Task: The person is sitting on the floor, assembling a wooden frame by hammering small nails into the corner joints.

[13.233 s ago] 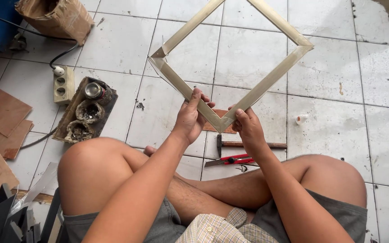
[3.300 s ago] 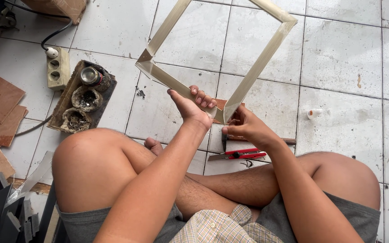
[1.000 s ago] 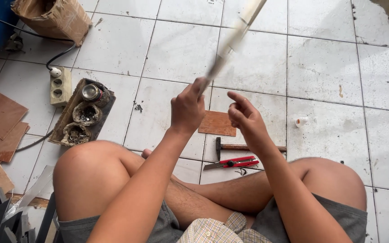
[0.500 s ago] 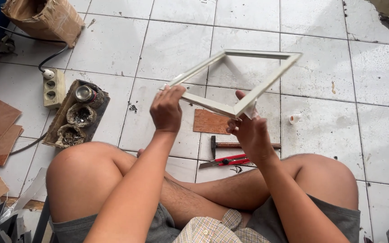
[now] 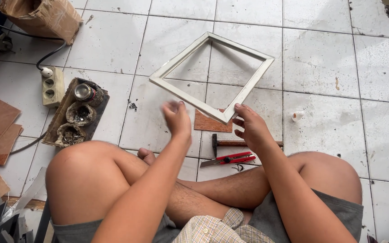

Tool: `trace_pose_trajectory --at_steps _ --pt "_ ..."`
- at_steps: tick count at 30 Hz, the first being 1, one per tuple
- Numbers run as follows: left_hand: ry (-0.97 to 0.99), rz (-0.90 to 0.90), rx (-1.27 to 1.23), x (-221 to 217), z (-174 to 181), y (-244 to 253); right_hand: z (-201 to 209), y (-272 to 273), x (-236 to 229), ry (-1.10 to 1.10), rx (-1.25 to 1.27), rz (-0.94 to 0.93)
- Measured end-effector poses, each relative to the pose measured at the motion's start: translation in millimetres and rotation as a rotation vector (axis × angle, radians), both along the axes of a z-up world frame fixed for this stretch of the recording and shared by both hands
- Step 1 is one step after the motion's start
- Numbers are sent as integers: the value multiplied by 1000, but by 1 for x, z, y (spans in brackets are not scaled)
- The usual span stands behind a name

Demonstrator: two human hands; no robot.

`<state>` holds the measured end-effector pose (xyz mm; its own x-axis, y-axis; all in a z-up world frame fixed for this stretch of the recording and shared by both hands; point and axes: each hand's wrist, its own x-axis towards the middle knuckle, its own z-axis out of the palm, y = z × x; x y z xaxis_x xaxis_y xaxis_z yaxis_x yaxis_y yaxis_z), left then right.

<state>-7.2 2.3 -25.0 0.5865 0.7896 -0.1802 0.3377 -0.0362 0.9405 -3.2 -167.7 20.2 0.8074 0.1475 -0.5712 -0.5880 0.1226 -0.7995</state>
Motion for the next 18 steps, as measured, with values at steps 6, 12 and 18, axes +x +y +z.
trace_pose_trajectory --at_steps 6,12,18 --pt "28 -296 -684 0 -4 -14 -4 13 9 -96 -103 116" --pt "44 -266 -580 23 -4 14 -43 2 18 -581 -892 336" --pt "35 -277 -632 28 -12 16 -38 12 20 -555 -1147 699"
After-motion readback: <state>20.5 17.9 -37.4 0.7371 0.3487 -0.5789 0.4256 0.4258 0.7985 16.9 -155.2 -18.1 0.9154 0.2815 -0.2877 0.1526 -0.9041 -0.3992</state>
